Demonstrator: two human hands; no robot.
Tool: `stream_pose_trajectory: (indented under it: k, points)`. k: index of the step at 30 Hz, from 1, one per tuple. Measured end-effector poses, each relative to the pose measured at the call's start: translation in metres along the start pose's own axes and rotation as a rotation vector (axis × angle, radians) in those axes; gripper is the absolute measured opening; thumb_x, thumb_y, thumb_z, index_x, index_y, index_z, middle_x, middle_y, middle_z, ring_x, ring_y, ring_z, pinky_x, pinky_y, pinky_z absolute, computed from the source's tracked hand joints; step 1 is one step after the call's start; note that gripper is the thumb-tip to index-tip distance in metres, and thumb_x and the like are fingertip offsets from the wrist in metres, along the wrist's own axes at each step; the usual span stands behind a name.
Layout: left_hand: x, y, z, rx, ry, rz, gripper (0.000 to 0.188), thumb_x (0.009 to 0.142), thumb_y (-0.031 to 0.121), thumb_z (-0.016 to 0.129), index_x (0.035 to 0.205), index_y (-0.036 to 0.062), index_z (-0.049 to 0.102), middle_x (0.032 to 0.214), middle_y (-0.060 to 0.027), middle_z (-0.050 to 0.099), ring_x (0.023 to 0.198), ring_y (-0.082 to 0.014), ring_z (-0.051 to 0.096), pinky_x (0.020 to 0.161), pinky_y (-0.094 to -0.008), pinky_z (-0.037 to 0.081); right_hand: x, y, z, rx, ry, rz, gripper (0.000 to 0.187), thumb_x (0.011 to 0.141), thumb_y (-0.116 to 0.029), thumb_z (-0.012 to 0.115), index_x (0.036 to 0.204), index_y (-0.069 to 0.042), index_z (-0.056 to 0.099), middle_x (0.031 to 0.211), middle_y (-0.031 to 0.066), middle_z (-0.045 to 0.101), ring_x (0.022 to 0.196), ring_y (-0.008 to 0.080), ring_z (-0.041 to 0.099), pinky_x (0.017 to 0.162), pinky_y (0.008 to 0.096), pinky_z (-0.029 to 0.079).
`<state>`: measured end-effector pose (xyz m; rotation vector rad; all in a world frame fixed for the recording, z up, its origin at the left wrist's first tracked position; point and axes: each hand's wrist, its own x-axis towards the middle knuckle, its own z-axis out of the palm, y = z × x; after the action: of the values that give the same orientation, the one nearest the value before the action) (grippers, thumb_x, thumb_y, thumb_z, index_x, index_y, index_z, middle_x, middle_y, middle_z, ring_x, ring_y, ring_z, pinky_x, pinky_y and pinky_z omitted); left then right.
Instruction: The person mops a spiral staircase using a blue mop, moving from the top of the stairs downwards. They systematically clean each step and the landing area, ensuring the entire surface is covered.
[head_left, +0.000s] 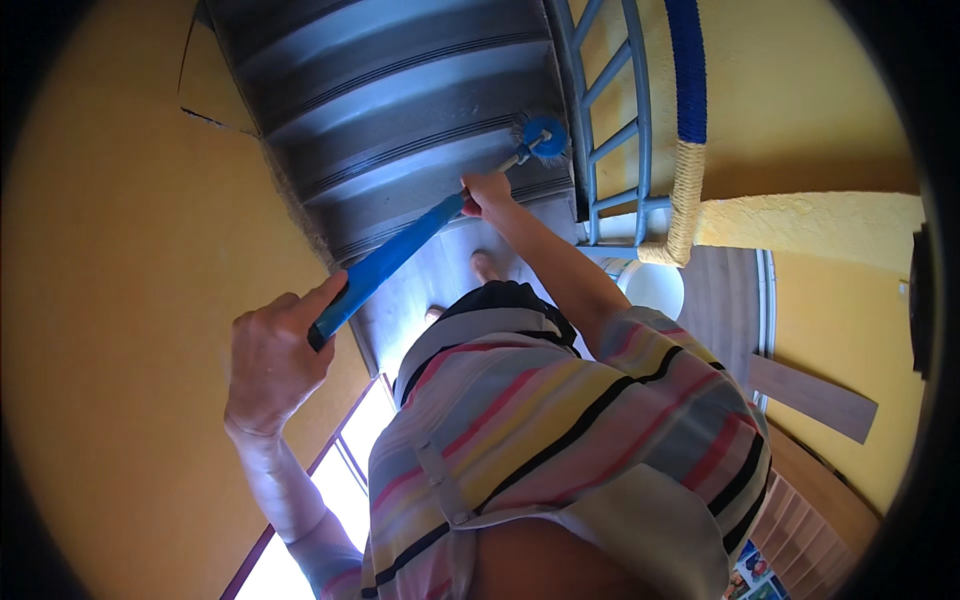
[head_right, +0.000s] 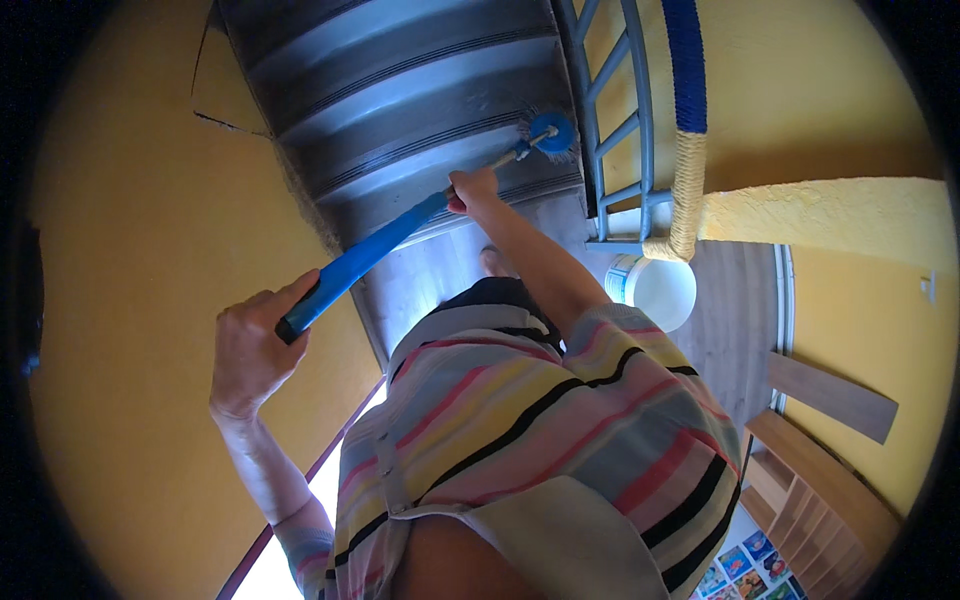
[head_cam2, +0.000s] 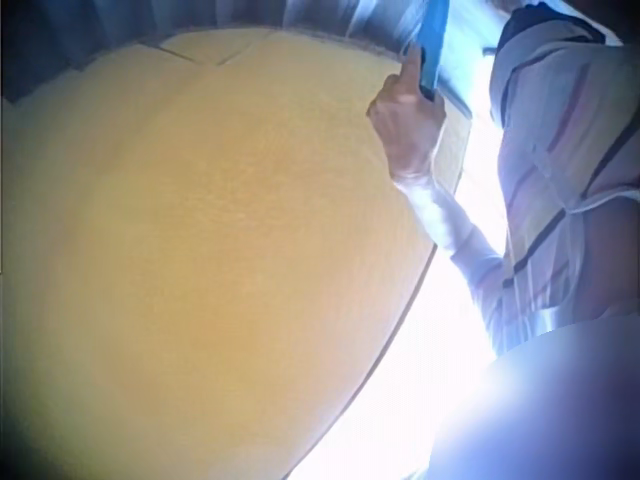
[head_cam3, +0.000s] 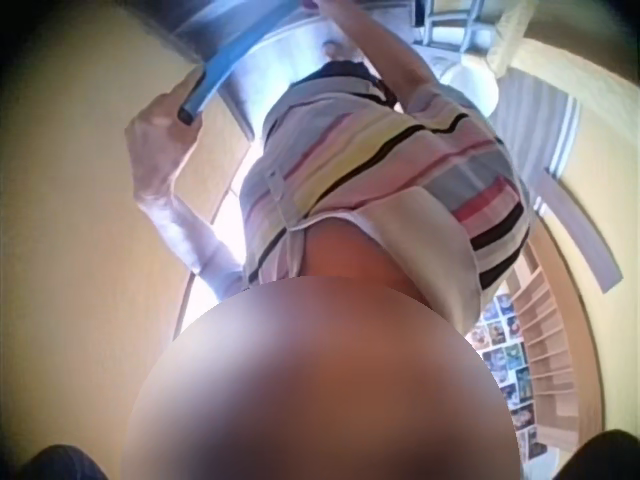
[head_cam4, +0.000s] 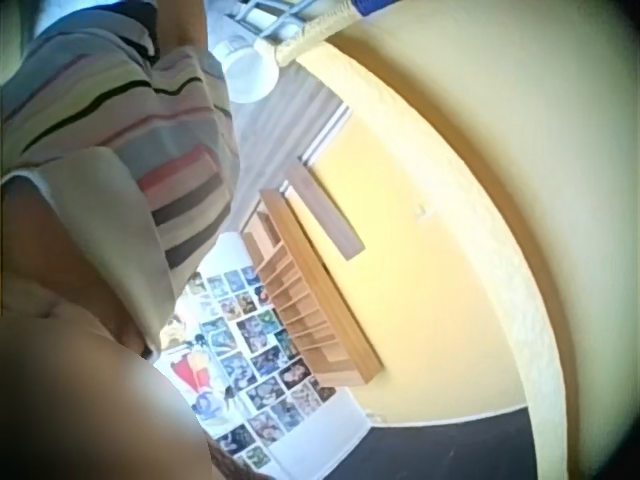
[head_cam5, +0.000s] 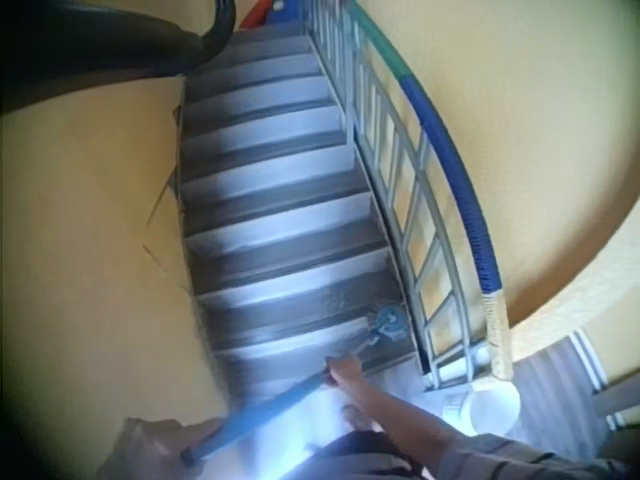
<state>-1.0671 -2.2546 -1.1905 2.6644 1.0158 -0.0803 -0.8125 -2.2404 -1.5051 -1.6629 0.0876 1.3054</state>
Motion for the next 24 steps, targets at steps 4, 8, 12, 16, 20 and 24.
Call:
stream_pose_trajectory:
  k: [4, 8, 12, 16, 20, 24]
  points:
    - [-0.004, -0.001, -0.014, 0.068, 0.014, 0.074, 0.044, 0.069, 0.003, 0.070, 0.111, 0.0101, 0.062, 0.065, -0.0101, 0.059, 0.052, -0.0211, 0.058, 0.046, -0.0300, 0.046, -0.018, 0.015, -0.013, 0.118, -0.002, -0.024, 0.016, 0.075, -0.010, 0.059, 0.069, 0.005, 0.056, 0.065, 0.0165, 0.060, 0.048, 0.0251, 0.060, 0.042, 0.0355, 0.053]
    - [-0.032, -0.006, -0.020, 0.068, -0.004, 0.003, 0.043, 0.067, 0.003, 0.070, 0.109, 0.0104, 0.063, 0.070, -0.0106, 0.062, 0.056, -0.0225, 0.060, 0.051, -0.0312, 0.051, -0.045, 0.035, -0.001, 0.176, -0.019, 0.067, 0.016, 0.074, -0.010, 0.060, 0.074, 0.005, 0.056, 0.067, 0.0171, 0.061, 0.050, 0.0267, 0.061, 0.046, 0.0373, 0.055]
    - [-0.076, -0.018, -0.017, 0.088, 0.081, -0.037, 0.034, 0.073, 0.007, 0.071, 0.106, 0.0105, 0.065, 0.067, -0.0075, 0.063, 0.052, -0.0177, 0.060, 0.045, -0.0232, 0.048, -0.058, 0.057, 0.018, 0.172, -0.248, 0.220, 0.019, 0.078, -0.017, 0.054, 0.081, 0.002, 0.055, 0.073, 0.0173, 0.063, 0.061, 0.0280, 0.063, 0.059, 0.0407, 0.056]
    - [-0.121, -0.019, -0.015, 0.177, 0.110, -0.135, 0.032, 0.075, 0.009, 0.071, 0.106, 0.0116, 0.065, 0.069, -0.0077, 0.064, 0.052, -0.0168, 0.060, 0.046, -0.0226, 0.049, -0.060, 0.088, 0.059, -0.025, -0.452, 0.352, 0.019, 0.082, -0.023, 0.052, 0.076, -0.006, 0.055, 0.067, 0.0125, 0.062, 0.060, 0.0230, 0.063, 0.061, 0.0384, 0.054]
    - [-0.176, -0.005, -0.017, 0.210, 0.053, -0.416, 0.035, 0.071, 0.007, 0.073, 0.105, 0.0120, 0.065, 0.078, -0.0091, 0.067, 0.062, -0.0193, 0.065, 0.062, -0.0314, 0.055, -0.091, 0.111, 0.119, -0.244, -0.602, 0.387, 0.021, 0.082, -0.021, 0.054, 0.068, -0.007, 0.055, 0.059, 0.0093, 0.060, 0.051, 0.0188, 0.060, 0.051, 0.0323, 0.053]
    - [-0.209, 0.013, -0.011, 0.201, 0.082, -0.562, 0.040, 0.076, 0.010, 0.071, 0.114, 0.0117, 0.060, 0.076, -0.0082, 0.066, 0.059, -0.0178, 0.064, 0.052, -0.0246, 0.053, -0.119, 0.134, 0.178, -0.479, -0.705, 0.336, 0.024, 0.080, -0.019, 0.055, 0.061, -0.005, 0.056, 0.058, 0.0100, 0.060, 0.048, 0.0174, 0.060, 0.049, 0.0293, 0.052]
